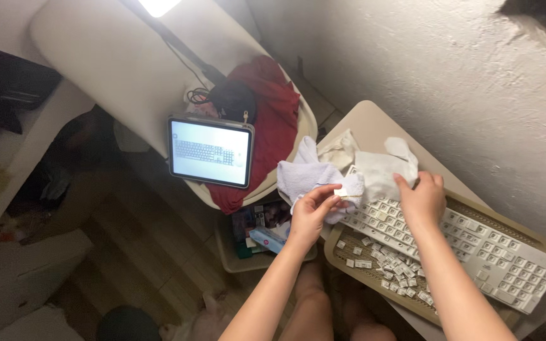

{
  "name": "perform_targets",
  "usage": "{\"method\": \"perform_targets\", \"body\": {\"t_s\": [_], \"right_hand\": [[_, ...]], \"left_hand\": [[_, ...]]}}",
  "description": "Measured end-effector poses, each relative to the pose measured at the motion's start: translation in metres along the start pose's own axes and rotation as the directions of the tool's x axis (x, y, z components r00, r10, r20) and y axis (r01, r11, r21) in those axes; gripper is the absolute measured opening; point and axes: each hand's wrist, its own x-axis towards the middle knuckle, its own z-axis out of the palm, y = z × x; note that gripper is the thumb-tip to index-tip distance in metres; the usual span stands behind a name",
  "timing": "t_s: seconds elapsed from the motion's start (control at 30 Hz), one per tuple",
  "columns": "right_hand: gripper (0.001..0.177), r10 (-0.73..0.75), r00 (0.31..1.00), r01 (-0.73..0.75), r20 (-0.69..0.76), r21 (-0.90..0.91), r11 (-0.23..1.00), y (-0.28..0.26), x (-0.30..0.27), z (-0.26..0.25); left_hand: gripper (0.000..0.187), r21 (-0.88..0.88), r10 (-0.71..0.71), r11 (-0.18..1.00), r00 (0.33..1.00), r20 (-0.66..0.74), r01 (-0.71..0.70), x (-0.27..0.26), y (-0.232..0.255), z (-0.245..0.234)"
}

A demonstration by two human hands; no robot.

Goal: The person sits on the floor and cleans a white keyboard by removing keycaps, wiping them with a cloth, and placing them back. They also wipe the keyboard base and use a tablet as a reference.

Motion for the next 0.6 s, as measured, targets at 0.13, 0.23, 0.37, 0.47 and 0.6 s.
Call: {"method": "perform_targets", "body": {"t_s": [0.13, 0.23, 0.37, 0.47, 0.6], "right_hand": [[0.028, -0.063, 0.996, 0.074, -0.065, 0.188, 0.979, 0.000, -0.018, -0.019], [0.025, -0.157, 0.982, 0.183, -0.105, 0.322, 0.929, -0.007, -0.043, -0.043], [0.021, -0.213, 0.969, 0.068, 0.124, 0.696, 0.715, -0.031, -0.076, -0.063], [0.031, -0.123, 0.929, -0.287, 0.348, 0.891, 0.350, -0.048, -0.092, -0.073], [0.041, -0.028, 0.884, -0.463, 0.467, 0.882, 0.087, -0.058, -0.097, -0.082]], "left_hand": [[0.032, 0.069, 0.014, 0.998, 0.999, -0.048, -0.010, 0.007, 0.011, 0.004], [0.032, 0.087, 0.031, 0.996, 0.999, -0.031, -0.028, 0.005, 0.028, 0.013], [0.027, 0.226, 0.102, 0.969, 0.995, 0.022, -0.104, -0.005, 0.052, 0.042], [0.025, 0.370, 0.226, 0.898, 0.971, 0.078, -0.239, -0.014, 0.069, 0.064], [0.027, 0.418, 0.275, 0.860, 0.956, 0.102, -0.292, -0.022, 0.083, 0.079]]}}
